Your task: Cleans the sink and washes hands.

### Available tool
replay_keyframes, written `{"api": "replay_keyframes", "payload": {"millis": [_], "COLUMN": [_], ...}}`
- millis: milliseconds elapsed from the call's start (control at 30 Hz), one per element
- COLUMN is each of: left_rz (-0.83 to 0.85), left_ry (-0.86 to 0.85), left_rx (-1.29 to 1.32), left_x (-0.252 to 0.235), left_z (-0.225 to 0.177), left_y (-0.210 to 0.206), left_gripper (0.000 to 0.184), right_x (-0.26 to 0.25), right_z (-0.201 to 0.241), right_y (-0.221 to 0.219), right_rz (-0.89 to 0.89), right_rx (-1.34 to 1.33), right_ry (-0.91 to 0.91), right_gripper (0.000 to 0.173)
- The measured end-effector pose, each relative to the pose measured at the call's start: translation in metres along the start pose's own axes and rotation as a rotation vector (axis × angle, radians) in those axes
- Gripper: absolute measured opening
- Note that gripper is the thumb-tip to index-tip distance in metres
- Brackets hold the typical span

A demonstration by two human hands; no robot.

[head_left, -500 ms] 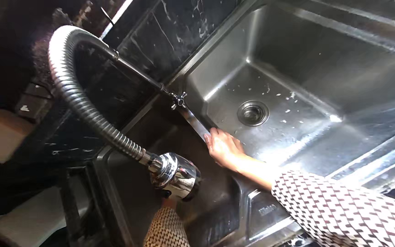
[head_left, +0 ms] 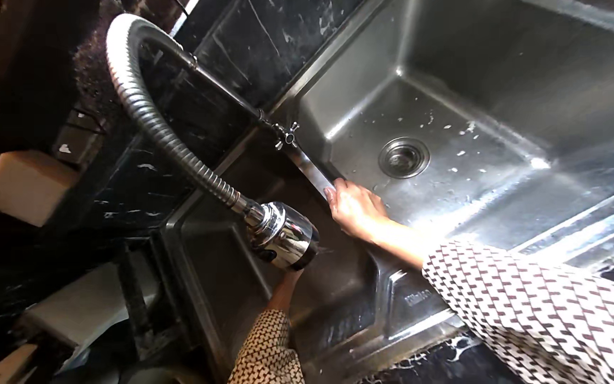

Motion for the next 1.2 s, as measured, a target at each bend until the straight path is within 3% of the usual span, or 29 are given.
{"api": "replay_keyframes", "payload": {"millis": [200, 300, 367, 500, 567, 633, 733, 800, 900, 967, 1067, 1133, 1200], "left_rz": [0.121, 0.349, 0.553, 0.674, 0.756, 0.848, 0.948, 0.957, 0.930, 0.866, 0.549, 0.255, 0.059], "left_ry": [-0.009, 0.065, 0.084, 0.077, 0.026, 0.049, 0.261, 0.360, 0.290, 0.270, 0.138, -0.032, -0.115], "left_rx": [0.756, 1.023, 1.143, 1.152, 0.952, 0.480, -0.446, -0.680, -0.597, -0.400, 0.045, 0.092, 0.313], "left_x": [0.022, 0.064, 0.077, 0.081, 0.085, 0.096, 0.109, 0.107, 0.084, 0.066, 0.051, 0.041, 0.039], "left_z": [-0.100, -0.150, -0.161, -0.162, -0.149, -0.123, -0.062, -0.011, 0.045, 0.048, 0.006, -0.035, -0.070], "left_y": [0.019, 0.038, 0.039, 0.036, 0.036, 0.031, 0.011, 0.003, -0.003, -0.011, -0.006, 0.015, 0.032], "left_gripper": [0.035, 0.029, 0.039, 0.045, 0.041, 0.038, 0.027, 0.031, 0.030, 0.024, 0.031, 0.036, 0.037], "right_x": [0.002, 0.000, 0.000, 0.001, 0.000, 0.000, -0.001, -0.002, -0.003, -0.003, -0.002, -0.003, -0.001], "right_z": [-0.001, -0.001, 0.000, 0.001, 0.001, 0.000, -0.001, 0.000, 0.001, 0.001, 0.000, 0.002, 0.002], "right_y": [0.000, -0.002, -0.001, 0.000, 0.000, -0.001, -0.001, -0.001, -0.002, -0.001, -0.001, -0.001, -0.001], "right_rz": [-0.024, -0.038, -0.042, -0.045, -0.045, -0.047, -0.041, -0.029, -0.031, -0.029, -0.037, -0.042, -0.042], "right_rx": [0.000, 0.005, 0.014, 0.020, 0.017, 0.022, 0.039, 0.040, 0.042, 0.048, 0.044, 0.053, 0.055], "right_ry": [0.004, 0.012, 0.011, 0.005, 0.007, 0.013, 0.005, -0.001, -0.004, -0.009, 0.004, -0.001, -0.008], "right_gripper": [0.050, 0.051, 0.051, 0.052, 0.052, 0.052, 0.052, 0.053, 0.053, 0.052, 0.052, 0.052, 0.051]}}
Point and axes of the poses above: each hand's wrist, its own x-axis away from the middle knuckle, its own y-axis out of the back of the hand, z = x × y, the point moved 2 cm from there along -x, towards the middle knuckle, and after that the axes turned 11 degrees about x, right-handed, at the moved point
